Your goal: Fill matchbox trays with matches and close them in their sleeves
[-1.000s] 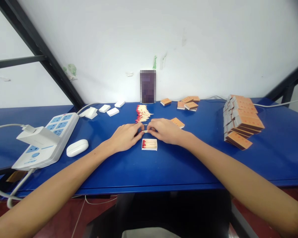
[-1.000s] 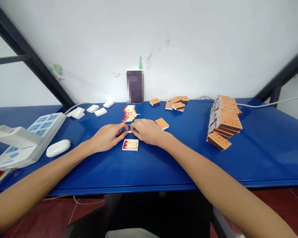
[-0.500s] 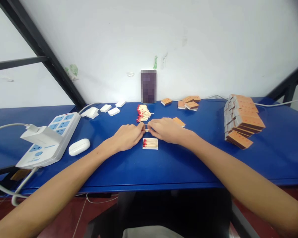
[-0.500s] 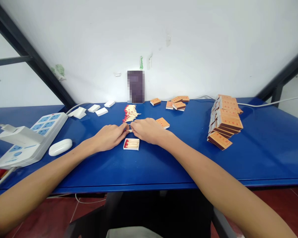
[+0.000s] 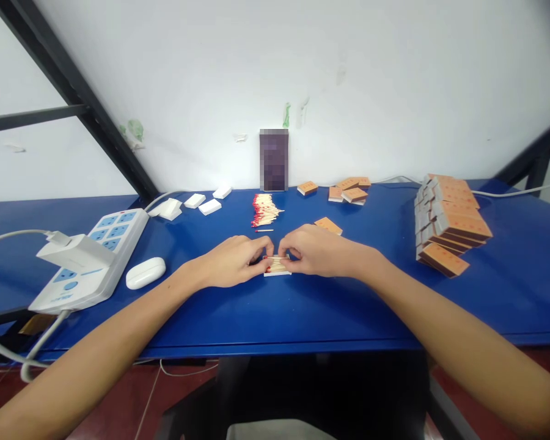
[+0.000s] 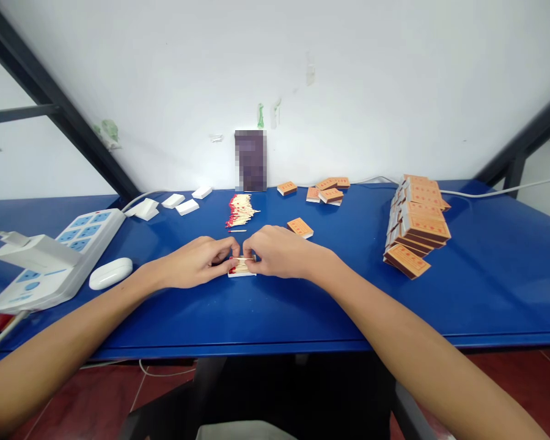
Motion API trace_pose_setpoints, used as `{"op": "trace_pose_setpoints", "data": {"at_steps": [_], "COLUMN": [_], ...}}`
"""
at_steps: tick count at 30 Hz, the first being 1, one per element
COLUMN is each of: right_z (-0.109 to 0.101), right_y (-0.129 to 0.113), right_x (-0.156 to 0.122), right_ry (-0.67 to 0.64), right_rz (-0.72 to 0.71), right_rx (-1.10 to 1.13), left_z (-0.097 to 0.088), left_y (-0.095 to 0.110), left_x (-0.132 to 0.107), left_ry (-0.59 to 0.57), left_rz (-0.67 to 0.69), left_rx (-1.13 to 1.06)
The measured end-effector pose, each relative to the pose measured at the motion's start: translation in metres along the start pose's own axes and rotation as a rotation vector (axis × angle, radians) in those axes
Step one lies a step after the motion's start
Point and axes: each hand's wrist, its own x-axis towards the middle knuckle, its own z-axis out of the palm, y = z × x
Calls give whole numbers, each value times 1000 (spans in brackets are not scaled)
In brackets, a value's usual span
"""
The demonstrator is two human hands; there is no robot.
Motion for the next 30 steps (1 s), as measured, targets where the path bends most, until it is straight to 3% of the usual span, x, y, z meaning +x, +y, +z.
{"op": "trace_pose_setpoints", "data": {"at_steps": [8, 16, 23, 26, 30], "right_z": [4, 6, 7, 0, -8], "right_y": [7, 13, 15, 19, 34], "right_x": [0, 1, 3, 2, -5], "right_ry": [95, 37, 8, 50, 236], "right_rz": [3, -25, 0, 76, 357], "right_rx": [28, 117, 138, 33, -289], "left_z": [-1, 0, 6, 7, 7], "left_y": [-6, -2, -5, -10, -18], "left_x": [-2, -4, -2, 0, 2], "left_ry": [62, 72, 165, 183, 237], "left_rz": [16, 41, 139, 141, 150], "left_rx": [45, 255, 183, 161, 155]}}
